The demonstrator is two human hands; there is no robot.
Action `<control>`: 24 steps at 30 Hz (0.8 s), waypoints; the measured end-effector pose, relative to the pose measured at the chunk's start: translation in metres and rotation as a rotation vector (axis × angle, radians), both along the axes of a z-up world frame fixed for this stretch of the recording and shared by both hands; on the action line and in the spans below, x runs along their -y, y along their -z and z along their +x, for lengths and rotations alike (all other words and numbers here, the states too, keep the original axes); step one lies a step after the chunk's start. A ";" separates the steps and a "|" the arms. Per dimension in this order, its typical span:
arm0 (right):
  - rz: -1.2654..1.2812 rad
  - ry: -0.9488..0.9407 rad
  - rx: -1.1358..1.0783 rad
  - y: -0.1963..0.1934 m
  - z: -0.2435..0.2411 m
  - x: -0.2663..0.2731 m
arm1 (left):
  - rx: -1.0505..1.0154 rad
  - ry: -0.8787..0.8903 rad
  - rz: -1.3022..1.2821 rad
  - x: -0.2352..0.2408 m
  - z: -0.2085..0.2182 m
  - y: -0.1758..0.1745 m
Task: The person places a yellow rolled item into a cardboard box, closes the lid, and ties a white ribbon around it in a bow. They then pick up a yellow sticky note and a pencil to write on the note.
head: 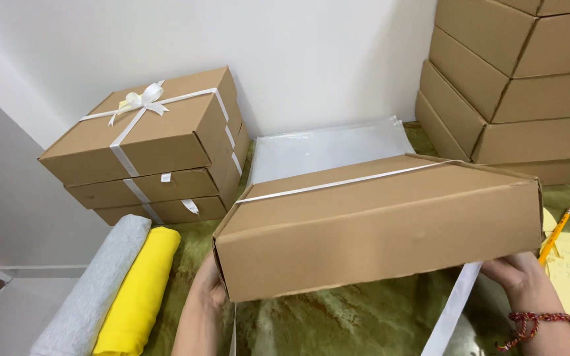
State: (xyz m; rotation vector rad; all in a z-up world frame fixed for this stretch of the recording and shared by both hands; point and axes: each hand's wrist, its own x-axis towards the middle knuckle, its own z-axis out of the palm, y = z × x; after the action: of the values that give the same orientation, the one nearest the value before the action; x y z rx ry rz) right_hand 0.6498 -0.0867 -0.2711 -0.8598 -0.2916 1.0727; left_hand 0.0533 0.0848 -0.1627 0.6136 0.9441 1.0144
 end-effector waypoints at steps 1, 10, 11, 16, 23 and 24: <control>0.022 0.009 -0.032 -0.007 -0.009 0.000 | 0.035 0.000 -0.004 0.001 0.000 -0.001; 0.091 0.080 -0.386 -0.157 -0.095 -0.019 | 0.278 -0.045 -0.050 0.016 0.010 -0.072; 0.083 0.062 -0.365 -0.169 -0.098 -0.023 | 0.255 -0.072 -0.096 0.024 0.014 -0.097; 0.022 0.117 -0.306 -0.195 -0.102 -0.029 | 0.330 -0.132 -0.185 0.007 0.000 -0.100; -0.040 0.231 -0.368 -0.203 -0.121 -0.039 | 0.345 -0.117 -0.133 0.012 0.011 -0.111; -0.031 0.224 -0.366 -0.196 -0.118 -0.043 | 0.348 -0.119 -0.123 0.012 0.016 -0.112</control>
State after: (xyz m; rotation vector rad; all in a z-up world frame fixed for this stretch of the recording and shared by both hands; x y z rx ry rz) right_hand 0.5322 -0.0434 -0.0748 -0.6888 0.1265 1.0031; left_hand 0.0690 0.0729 -0.0503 0.2678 0.7333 1.1176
